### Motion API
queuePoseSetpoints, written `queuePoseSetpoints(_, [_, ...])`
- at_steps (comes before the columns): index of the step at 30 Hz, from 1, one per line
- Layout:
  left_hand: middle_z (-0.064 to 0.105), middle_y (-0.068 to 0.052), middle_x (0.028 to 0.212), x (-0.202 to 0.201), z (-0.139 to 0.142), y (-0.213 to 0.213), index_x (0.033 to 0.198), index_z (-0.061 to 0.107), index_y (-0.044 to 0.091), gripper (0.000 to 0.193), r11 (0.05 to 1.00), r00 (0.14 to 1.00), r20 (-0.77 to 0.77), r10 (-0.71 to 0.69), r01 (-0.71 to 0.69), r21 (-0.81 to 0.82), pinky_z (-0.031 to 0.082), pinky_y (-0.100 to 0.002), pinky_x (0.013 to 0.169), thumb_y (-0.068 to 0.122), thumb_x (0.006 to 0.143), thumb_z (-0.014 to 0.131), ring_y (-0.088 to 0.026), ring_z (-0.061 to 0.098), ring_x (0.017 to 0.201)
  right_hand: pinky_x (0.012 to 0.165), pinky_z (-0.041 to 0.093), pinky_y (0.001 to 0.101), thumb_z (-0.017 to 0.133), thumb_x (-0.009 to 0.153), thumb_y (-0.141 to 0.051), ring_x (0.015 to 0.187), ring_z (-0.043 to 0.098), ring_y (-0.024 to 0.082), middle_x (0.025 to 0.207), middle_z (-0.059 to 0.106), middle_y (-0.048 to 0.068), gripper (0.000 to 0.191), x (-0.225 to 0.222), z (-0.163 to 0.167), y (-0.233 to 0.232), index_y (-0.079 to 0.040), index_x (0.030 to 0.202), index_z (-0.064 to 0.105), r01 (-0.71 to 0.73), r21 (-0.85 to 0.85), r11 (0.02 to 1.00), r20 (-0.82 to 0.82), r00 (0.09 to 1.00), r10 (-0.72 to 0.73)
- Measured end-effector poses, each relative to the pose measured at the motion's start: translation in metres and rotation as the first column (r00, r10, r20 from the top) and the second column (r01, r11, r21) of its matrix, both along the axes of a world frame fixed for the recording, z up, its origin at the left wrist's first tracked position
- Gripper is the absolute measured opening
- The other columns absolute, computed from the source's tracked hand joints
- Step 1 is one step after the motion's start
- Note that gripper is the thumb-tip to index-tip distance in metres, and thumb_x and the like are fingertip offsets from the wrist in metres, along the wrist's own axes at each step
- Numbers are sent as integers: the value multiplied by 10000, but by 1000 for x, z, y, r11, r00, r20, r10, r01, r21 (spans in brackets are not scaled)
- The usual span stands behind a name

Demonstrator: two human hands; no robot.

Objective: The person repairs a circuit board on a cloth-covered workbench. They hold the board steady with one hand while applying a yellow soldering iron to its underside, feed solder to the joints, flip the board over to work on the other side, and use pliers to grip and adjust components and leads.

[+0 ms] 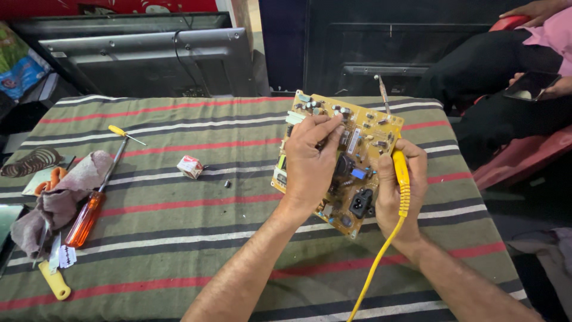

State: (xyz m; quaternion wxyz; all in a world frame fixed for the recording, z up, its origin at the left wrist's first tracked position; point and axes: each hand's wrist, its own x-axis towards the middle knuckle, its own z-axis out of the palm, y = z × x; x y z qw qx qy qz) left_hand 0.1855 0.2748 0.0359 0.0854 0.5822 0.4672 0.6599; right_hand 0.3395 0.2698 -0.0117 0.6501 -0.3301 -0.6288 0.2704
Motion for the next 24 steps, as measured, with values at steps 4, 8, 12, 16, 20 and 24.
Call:
queuePoseSetpoints(4, [749,-93,1062,0,2,-3,1115,750,36,186,1000,1000,28,-7,8,-25,550,-334,889,52,930,745,-242,682,988,885,469,214,560,1142,-181,981,520,59,1136,551,18,235,0,2,-1,-24,1301,486,9,17,1000,33,999,-9])
queuePoseSetpoints(8, [746,-94,1069,0,1,-3,1098,742,34,166,1000,1000,26,-9,9,-1,557,-339,884,55,933,743,-245,686,994,893,467,215,562,1141,-172,986,516,59,1133,549,18,230,0,2,0,-26,1301,484,-11,14,1000,16,1000,11])
queuePoseSetpoints(12, [726,-100,1071,1,-3,0,1100,742,30,145,998,1000,-30,8,-7,56,549,-357,909,40,956,724,-267,677,1033,884,469,215,577,1135,-169,974,515,58,1116,551,17,237,2,-1,2,-28,1301,483,-22,14,1000,14,1000,22])
queuePoseSetpoints(16, [708,-103,1055,4,-3,1,1091,741,23,138,999,1000,-12,-23,23,26,542,-361,878,32,955,718,-278,658,999,893,479,224,577,1133,-166,984,537,73,1118,571,28,241,3,-2,3,-24,1306,490,-2,17,1000,15,1000,2])
queuePoseSetpoints(20, [712,-97,1046,3,3,2,1083,745,28,134,999,1000,-4,-30,30,18,541,-346,851,33,951,724,-262,665,973,909,481,235,584,1126,-162,1005,542,90,1133,569,41,257,2,-1,5,-14,1312,487,34,38,999,36,999,-35])
queuePoseSetpoints(24, [725,-88,1065,0,7,-6,1110,739,28,147,999,996,72,-49,49,4,549,-302,785,22,967,708,-188,679,911,956,484,245,588,1126,-154,1046,553,93,1160,580,45,256,0,-1,-1,-10,1317,498,46,77,996,60,997,-51])
